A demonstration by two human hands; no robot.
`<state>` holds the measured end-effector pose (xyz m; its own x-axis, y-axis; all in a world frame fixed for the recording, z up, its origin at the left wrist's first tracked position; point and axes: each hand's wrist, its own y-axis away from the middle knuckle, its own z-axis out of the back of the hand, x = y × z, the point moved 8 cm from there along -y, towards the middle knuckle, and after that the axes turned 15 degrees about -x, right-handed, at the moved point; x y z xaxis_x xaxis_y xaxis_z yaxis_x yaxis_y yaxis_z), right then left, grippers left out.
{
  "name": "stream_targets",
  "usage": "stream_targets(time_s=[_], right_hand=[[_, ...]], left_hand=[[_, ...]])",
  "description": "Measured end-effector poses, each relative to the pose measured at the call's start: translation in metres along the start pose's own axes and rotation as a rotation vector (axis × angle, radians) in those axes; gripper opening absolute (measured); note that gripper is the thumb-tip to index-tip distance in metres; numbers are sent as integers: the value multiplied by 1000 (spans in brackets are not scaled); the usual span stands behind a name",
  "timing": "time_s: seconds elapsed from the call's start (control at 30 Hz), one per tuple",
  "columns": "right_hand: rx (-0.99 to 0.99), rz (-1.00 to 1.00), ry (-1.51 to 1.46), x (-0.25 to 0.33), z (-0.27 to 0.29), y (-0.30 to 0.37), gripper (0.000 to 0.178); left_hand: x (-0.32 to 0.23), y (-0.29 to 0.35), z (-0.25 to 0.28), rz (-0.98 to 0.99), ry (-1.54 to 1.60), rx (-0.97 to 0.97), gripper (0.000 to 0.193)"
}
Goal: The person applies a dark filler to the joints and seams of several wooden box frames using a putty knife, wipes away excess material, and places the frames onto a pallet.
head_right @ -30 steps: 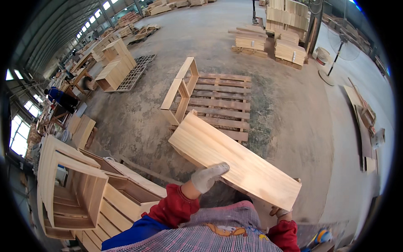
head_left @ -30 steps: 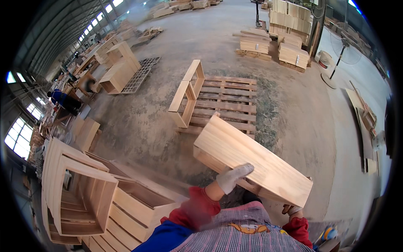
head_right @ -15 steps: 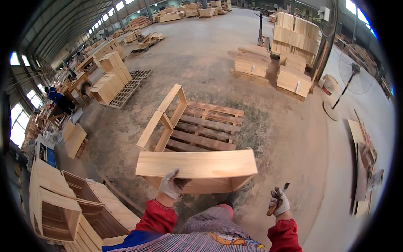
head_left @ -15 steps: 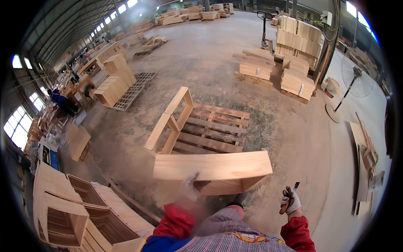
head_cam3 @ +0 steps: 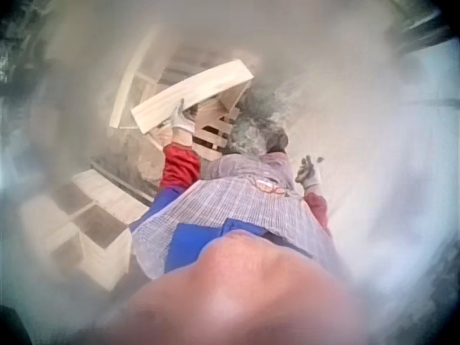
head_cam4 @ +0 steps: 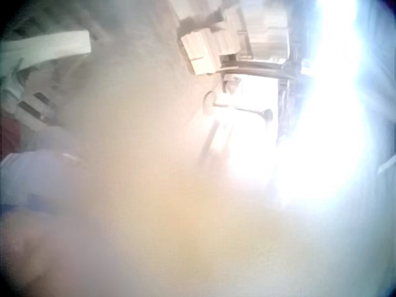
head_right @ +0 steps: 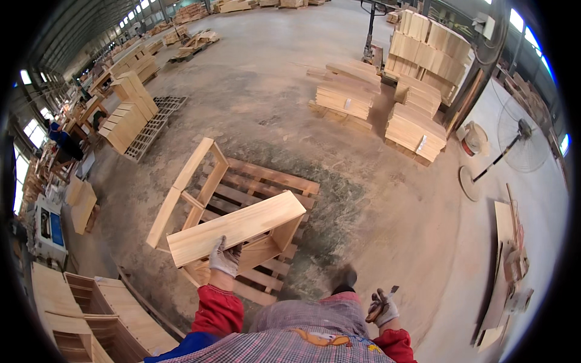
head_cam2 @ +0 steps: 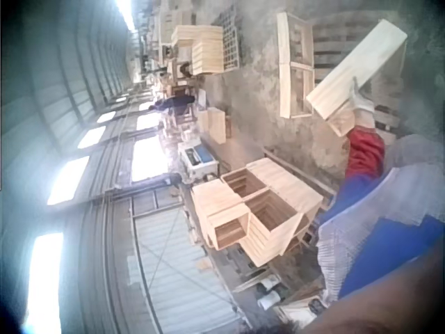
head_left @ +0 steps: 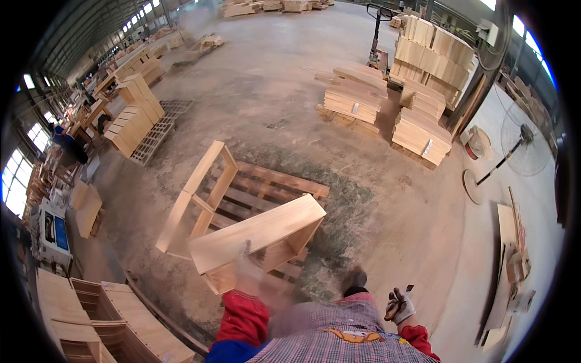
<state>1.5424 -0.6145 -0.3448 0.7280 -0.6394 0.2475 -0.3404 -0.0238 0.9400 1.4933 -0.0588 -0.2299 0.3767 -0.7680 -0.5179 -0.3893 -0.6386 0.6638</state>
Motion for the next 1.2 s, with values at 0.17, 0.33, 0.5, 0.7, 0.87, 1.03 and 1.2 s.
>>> stream_targets(time_s=[0.17, 0.33, 0.5, 0.7, 0.87, 1.03, 1.2], right_hand=[[18, -39, 135, 123, -77, -77, 23], [85, -4, 392, 226, -241, -120, 21], [114, -111, 567, 245, -420, -153, 21], [126, -118, 863, 198, -563, -229, 21], [79, -73, 1111, 162, -649, -248, 21], [119, -48, 1367, 117, -744, -277, 23], [111, -187, 1559, 53, -840, -319, 25]], left_hand=[[59, -47, -75, 40, 85, -62, 30], [94, -53, -107, -42, 234, -113, 29], [94, -71, -147, -103, 335, -153, 36], [77, -150, -178, -67, 550, -276, 44], [55, -236, -188, -197, 710, -360, 60], [27, -342, -169, -306, 838, -578, 82], [-31, -453, -139, -264, -66, -947, 75]])
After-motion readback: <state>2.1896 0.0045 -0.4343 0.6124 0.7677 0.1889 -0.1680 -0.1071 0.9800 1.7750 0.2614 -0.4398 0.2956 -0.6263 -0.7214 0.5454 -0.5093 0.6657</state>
